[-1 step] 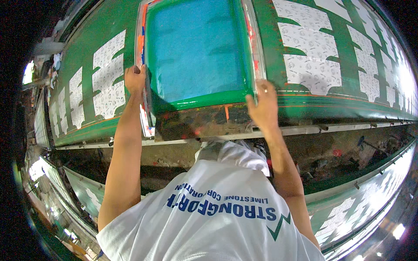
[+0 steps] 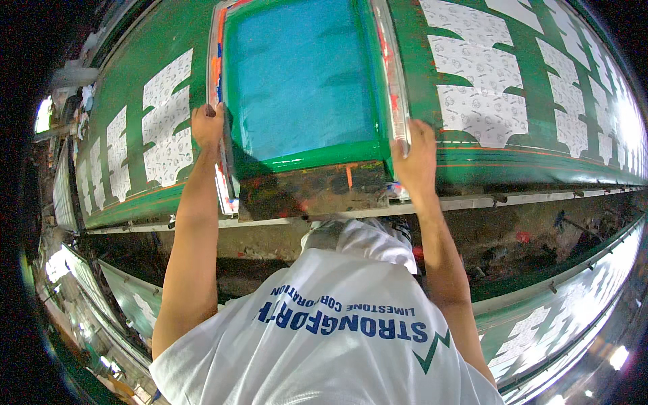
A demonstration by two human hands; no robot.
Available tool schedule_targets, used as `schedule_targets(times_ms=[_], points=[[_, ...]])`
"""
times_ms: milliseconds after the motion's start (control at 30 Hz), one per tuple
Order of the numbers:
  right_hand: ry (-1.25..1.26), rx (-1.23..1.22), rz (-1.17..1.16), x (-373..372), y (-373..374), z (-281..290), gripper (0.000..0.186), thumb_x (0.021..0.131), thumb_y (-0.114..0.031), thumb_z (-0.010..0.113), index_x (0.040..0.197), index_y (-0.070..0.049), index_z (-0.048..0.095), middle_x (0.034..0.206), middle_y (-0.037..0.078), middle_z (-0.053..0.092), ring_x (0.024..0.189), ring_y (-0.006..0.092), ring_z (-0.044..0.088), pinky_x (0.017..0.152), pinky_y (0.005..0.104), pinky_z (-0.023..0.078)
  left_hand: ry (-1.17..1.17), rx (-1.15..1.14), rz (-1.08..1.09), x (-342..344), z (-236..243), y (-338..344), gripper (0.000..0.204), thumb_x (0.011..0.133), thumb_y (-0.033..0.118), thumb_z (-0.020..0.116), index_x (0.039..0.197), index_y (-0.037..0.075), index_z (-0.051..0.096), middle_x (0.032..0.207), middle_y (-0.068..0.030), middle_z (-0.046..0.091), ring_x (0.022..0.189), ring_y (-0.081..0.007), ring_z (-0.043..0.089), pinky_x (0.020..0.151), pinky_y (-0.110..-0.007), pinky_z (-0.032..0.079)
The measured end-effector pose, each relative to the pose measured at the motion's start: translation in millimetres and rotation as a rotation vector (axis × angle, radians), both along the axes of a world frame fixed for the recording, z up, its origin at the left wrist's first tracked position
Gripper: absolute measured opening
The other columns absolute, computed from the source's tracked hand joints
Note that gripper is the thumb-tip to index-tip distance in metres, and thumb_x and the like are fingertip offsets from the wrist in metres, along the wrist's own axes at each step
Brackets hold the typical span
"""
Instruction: The person repeatedly pulls a squeegee across a screen printing frame to spread teal ink over a mesh screen. The person repositions the frame and repeats the squeegee strokes multiple times to maintain even ink coverage.
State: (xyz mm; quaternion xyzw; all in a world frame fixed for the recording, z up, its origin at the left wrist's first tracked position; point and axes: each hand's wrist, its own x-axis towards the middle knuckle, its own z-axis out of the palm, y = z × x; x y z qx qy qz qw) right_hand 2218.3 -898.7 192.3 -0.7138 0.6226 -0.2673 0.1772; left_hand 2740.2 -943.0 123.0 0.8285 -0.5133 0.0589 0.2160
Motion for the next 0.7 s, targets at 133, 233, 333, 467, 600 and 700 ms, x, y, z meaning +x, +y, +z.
schedule_targets(times_ms=[133, 233, 333, 467, 600, 700], points=[[-0.331, 0.274, -0.186, -18, -49, -36, 0.069, 0.089, -0.026, 0.083, 0.144, 0.007, 0.057, 0.137, 0.026, 0.059, 0.116, 0.0381, 0.065, 0.103, 0.0473, 0.053, -0.042, -0.041, -0.040, 5, -4, -9, 0.043, 0.088, 0.042, 0.080, 0.078, 0.003, 0.064, 0.087, -0.0136, 0.062, 0.083, -0.0375, 0.064, 0.074, -0.051, 0.051], [-0.097, 0.134, -0.100, -9, -60, -47, 0.070, 0.078, -0.029, 0.089, 0.136, 0.003, 0.065, 0.121, 0.022, 0.065, 0.108, 0.0369, 0.067, 0.093, 0.0449, 0.057, -0.028, -0.057, -0.065, 9, -5, -11, 0.044, 0.089, 0.042, 0.080, 0.077, 0.003, 0.064, 0.084, -0.0135, 0.062, 0.081, -0.0367, 0.062, 0.073, -0.051, 0.051], [0.004, 0.134, -0.134, -3, -65, -44, 0.062, 0.070, -0.022, 0.087, 0.125, 0.001, 0.069, 0.113, 0.019, 0.066, 0.104, 0.0371, 0.067, 0.091, 0.0458, 0.057, -0.023, -0.017, -0.053, 9, -10, -9, 0.044, 0.090, 0.041, 0.080, 0.076, 0.002, 0.063, 0.081, -0.0133, 0.061, 0.079, -0.0358, 0.061, 0.072, -0.050, 0.050], [-0.080, 0.182, -0.201, 3, -67, -22, 0.054, 0.066, -0.017, 0.083, 0.117, -0.001, 0.072, 0.106, 0.015, 0.065, 0.102, 0.0362, 0.067, 0.088, 0.0461, 0.057, -0.028, 0.004, -0.059, 15, -14, -9, 0.045, 0.092, 0.040, 0.078, 0.077, 0.001, 0.064, 0.079, -0.0147, 0.061, 0.079, -0.0369, 0.060, 0.073, -0.051, 0.049], [-0.063, 0.095, -0.135, -2, -67, 10, 0.051, 0.067, -0.018, 0.084, 0.115, -0.006, 0.074, 0.103, 0.011, 0.064, 0.096, 0.0306, 0.068, 0.083, 0.0421, 0.057, 0.030, -0.002, -0.133, 20, -7, -14, 0.045, 0.094, 0.038, 0.077, 0.078, -0.002, 0.064, 0.079, -0.0169, 0.059, 0.080, -0.0386, 0.060, 0.074, -0.052, 0.048], [-0.078, 0.028, -0.132, -22, -78, 31, 0.052, 0.065, -0.019, 0.084, 0.114, -0.006, 0.071, 0.103, 0.014, 0.063, 0.095, 0.0353, 0.068, 0.082, 0.0461, 0.057, 0.051, 0.051, -0.168, 8, 12, -25, 0.046, 0.094, 0.037, 0.077, 0.077, -0.002, 0.062, 0.077, -0.0152, 0.056, 0.075, -0.0349, 0.056, 0.070, -0.049, 0.045]])
